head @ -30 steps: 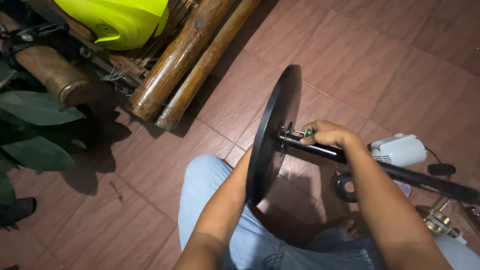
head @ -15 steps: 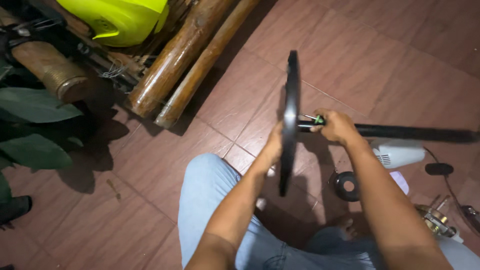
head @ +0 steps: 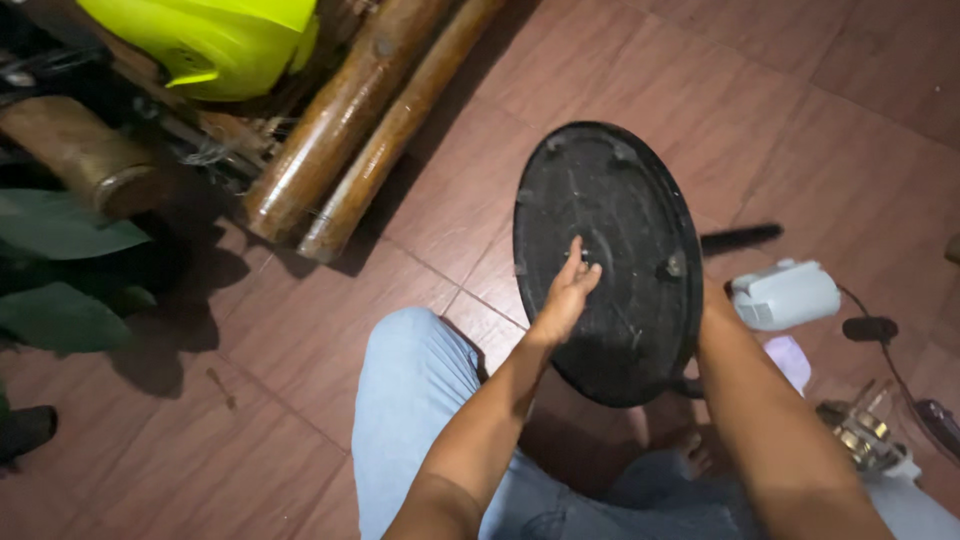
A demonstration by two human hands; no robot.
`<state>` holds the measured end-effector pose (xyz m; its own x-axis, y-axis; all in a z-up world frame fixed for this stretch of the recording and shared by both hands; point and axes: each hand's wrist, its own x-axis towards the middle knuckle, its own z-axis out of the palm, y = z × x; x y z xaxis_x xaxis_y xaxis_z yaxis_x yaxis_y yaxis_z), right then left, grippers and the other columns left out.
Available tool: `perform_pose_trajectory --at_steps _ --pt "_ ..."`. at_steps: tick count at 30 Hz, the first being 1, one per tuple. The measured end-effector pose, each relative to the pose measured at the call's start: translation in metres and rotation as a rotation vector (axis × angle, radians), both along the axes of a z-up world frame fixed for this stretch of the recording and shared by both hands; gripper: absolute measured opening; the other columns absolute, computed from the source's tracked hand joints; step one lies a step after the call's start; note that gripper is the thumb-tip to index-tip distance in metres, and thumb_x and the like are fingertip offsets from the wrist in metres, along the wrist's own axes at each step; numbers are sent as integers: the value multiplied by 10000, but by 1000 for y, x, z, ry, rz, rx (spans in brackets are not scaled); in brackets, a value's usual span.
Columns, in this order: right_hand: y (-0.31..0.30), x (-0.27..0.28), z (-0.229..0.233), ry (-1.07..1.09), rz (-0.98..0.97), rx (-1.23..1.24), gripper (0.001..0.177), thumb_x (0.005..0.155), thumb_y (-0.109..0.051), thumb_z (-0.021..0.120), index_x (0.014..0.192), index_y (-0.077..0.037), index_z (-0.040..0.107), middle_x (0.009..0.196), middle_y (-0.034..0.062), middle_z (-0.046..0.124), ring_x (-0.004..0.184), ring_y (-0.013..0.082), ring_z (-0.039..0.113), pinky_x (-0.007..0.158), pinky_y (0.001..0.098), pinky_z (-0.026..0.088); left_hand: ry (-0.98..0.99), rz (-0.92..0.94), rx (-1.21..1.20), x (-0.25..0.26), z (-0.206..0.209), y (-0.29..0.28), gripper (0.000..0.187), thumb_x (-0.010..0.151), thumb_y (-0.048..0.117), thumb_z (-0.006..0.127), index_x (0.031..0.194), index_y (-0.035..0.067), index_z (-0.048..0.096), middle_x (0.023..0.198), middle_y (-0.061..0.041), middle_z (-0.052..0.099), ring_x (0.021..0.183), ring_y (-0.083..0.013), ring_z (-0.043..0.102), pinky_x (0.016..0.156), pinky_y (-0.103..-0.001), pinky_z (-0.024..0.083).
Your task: The person assembles an electric fan by attaching the fan blade to the motor shaft, wiping the blade with a cloth, and inserting a metal rod into the fan base. The person then secures the rod and attaches the fan stand to the base.
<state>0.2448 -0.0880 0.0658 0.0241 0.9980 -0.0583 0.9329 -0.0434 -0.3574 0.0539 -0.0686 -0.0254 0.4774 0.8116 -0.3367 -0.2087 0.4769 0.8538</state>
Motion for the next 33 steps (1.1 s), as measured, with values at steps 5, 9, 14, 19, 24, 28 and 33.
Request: perform_pose_trajectory --at_steps 5,9,14,19,24,28,33 --pt "-2 -8 -6 6 -16 21 221 813 -193 722 1016 -125 773 998 183 753 952 380 711 809 473 562 98 31 180 -3 -7 3 765 1053 255 614 1662 101 176 1265 -88 602 1187 -175 560 1069 -310 412" --pt "4 -11 -3 4 -15 45 204 802 -179 721 990 -118 770 992 180 751 950 382 708 805 477 561 454 140 213 0 13 8 452 1036 311 562 1426 88 507 1121 -145 729 1044 -254 693 925 -375 528" --pt "14 -12 5 -12 -10 45 183 789 -161 719 958 -110 765 985 175 748 947 384 705 800 482 560 611 202 265 6 40 10 315 1015 319 584 1241 100 579 987 -178 747 930 -311 729 837 -416 537" --pt "21 -13 13 -60 -35 14 162 775 -143 718 926 -102 761 977 171 745 944 386 701 795 487 558 624 231 288 10 42 10 278 1017 321 593 1198 111 581 959 -177 745 907 -310 728 808 -424 540" --pt "38 -36 42 -184 -66 20 142 762 -124 717 894 -94 757 970 166 743 941 389 698 790 491 557 463 288 246 8 38 18 245 1041 292 557 1203 110 584 877 -110 648 789 -226 606 724 -403 521" --pt "38 -61 71 -164 4 145 170 743 -81 701 907 -93 748 980 160 737 940 388 695 782 501 552 -266 316 -163 7 44 19 339 1059 392 437 1155 115 607 877 -25 640 731 -134 617 645 -299 540" --pt "30 -74 101 66 53 195 271 725 -71 717 990 -107 762 1014 134 740 977 389 683 817 506 538 -298 240 -107 -12 68 24 380 1059 423 426 1171 109 609 883 -28 640 740 -142 614 656 -305 537"
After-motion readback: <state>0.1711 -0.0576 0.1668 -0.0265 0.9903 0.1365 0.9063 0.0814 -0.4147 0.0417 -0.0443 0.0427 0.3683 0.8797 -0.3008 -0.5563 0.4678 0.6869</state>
